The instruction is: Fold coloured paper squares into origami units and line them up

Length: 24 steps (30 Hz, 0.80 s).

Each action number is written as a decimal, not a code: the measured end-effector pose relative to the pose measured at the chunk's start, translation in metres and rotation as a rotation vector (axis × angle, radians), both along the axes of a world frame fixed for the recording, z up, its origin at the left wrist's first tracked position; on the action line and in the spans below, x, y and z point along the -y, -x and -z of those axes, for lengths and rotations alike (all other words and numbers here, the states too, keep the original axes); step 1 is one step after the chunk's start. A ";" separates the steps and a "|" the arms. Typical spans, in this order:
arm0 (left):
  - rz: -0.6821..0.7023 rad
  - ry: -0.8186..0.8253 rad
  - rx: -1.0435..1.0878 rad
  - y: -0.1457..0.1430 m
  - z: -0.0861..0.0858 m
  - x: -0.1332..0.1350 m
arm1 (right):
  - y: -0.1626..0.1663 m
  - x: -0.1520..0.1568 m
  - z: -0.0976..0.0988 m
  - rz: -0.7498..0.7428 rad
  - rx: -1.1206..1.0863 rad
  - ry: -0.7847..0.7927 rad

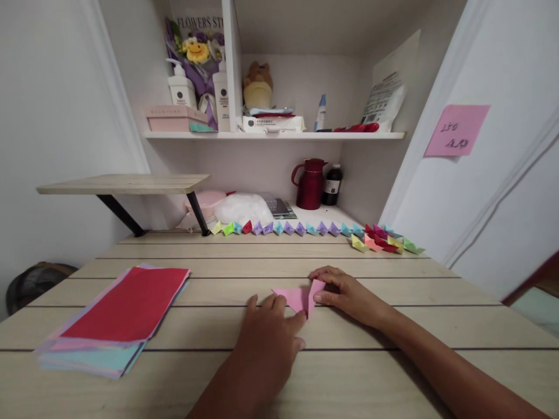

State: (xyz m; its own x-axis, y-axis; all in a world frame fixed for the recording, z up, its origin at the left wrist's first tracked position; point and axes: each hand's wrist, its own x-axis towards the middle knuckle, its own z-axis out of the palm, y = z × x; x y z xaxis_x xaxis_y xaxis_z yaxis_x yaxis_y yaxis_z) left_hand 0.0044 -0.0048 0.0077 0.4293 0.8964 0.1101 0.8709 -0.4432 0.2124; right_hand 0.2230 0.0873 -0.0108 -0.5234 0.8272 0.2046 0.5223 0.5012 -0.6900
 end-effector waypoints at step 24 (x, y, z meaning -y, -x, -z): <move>0.010 0.119 -0.100 0.011 -0.016 0.008 | -0.009 0.009 -0.015 -0.206 0.065 0.120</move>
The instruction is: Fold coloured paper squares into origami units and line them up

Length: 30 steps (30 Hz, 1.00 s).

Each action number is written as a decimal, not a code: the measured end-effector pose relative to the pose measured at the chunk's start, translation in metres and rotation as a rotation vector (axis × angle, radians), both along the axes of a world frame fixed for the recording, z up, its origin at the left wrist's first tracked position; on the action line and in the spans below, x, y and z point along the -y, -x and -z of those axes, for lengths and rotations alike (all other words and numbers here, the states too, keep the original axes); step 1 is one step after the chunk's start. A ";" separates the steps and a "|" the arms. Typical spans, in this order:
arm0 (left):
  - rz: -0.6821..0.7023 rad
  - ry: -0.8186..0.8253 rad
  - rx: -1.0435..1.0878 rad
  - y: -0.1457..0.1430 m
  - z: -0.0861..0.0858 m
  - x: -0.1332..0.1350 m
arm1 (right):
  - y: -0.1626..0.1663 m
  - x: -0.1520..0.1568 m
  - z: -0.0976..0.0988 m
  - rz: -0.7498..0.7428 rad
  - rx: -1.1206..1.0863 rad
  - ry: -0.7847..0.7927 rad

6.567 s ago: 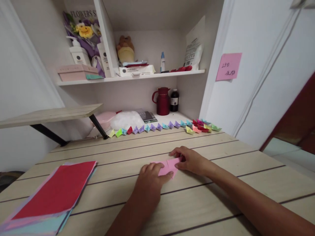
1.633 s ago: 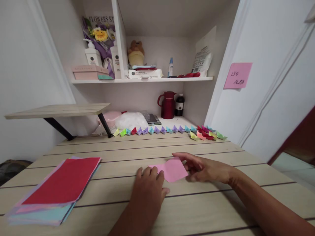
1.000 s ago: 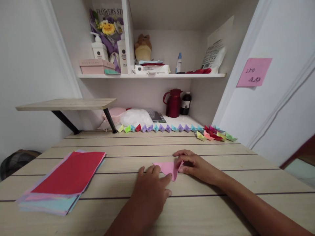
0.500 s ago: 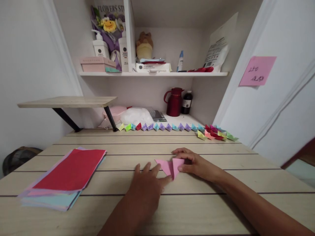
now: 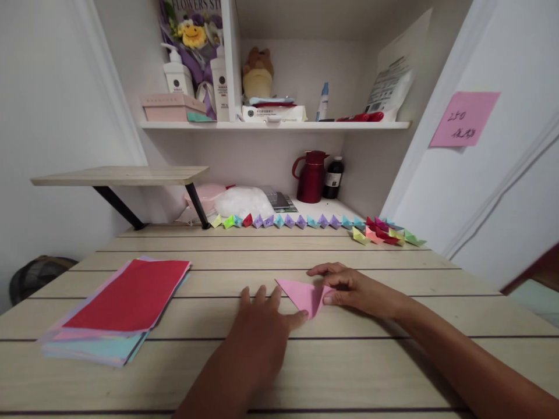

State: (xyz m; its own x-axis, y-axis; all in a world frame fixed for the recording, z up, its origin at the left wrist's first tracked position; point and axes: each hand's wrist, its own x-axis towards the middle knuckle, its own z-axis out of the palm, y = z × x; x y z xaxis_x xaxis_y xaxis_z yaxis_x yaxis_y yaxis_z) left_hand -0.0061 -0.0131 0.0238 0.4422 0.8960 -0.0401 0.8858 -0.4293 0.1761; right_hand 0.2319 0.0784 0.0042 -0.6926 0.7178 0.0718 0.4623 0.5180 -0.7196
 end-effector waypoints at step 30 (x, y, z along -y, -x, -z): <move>0.024 -0.036 -0.038 -0.004 0.005 0.000 | 0.019 -0.007 0.020 0.300 0.085 -0.132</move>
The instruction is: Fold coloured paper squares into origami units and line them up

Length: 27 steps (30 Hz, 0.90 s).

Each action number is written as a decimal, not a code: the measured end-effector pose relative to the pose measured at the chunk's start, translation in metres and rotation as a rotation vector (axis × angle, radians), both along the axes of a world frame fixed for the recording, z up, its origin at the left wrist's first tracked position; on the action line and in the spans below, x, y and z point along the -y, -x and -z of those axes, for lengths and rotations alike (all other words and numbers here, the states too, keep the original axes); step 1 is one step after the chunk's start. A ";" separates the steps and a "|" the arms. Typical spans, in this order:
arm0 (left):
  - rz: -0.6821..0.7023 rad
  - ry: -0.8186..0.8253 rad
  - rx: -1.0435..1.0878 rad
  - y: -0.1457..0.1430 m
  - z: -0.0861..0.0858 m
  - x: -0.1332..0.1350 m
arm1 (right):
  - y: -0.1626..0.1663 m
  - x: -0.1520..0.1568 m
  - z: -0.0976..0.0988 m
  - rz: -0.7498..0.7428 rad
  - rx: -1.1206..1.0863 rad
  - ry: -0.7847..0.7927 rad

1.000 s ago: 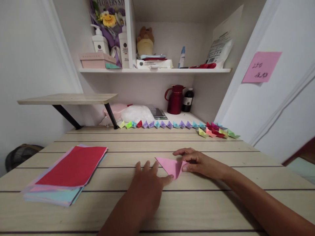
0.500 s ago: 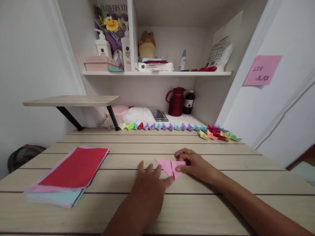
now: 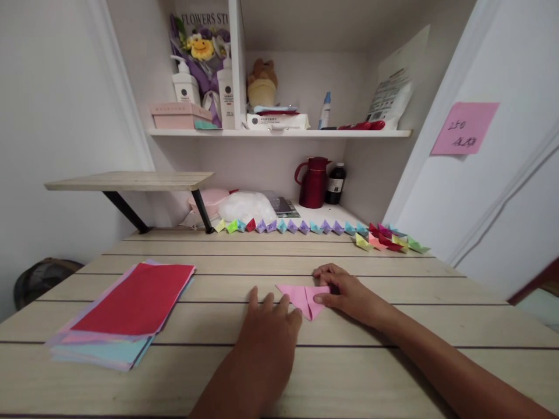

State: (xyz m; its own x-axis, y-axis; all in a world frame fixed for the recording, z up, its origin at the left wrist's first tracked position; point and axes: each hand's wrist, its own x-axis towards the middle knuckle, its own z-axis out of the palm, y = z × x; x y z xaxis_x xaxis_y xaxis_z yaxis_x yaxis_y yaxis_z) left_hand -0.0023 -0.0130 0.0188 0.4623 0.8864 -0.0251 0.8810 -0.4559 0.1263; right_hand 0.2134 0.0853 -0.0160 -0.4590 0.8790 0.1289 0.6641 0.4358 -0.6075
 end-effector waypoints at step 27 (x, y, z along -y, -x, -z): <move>-0.055 -0.020 -0.034 -0.012 0.012 -0.004 | 0.001 0.005 -0.006 0.020 -0.052 -0.015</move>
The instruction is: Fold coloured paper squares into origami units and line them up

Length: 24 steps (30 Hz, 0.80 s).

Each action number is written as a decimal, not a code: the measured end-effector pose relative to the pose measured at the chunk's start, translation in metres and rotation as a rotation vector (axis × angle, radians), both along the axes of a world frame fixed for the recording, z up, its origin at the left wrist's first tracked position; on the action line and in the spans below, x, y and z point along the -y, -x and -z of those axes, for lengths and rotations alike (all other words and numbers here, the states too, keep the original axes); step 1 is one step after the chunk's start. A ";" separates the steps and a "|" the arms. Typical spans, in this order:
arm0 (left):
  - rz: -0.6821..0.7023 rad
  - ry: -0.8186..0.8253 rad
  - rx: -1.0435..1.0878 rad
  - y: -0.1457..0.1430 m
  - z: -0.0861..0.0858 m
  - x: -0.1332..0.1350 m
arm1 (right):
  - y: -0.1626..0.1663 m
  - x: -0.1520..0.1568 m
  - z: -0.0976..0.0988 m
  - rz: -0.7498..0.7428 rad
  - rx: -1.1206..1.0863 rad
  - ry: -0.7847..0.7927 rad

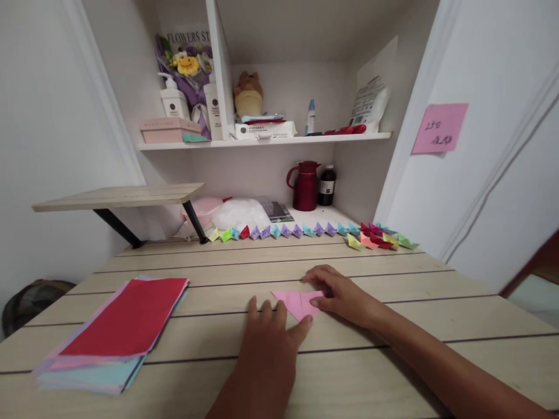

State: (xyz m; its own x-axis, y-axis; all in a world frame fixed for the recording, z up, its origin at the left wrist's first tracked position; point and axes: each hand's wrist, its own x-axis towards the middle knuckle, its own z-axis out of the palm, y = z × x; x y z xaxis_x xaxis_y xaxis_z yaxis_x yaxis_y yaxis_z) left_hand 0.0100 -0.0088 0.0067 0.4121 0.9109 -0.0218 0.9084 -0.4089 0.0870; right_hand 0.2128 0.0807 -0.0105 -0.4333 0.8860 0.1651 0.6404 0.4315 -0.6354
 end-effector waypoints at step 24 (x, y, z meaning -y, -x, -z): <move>0.030 0.026 0.020 0.001 -0.012 -0.005 | 0.001 0.014 0.011 0.222 0.323 -0.096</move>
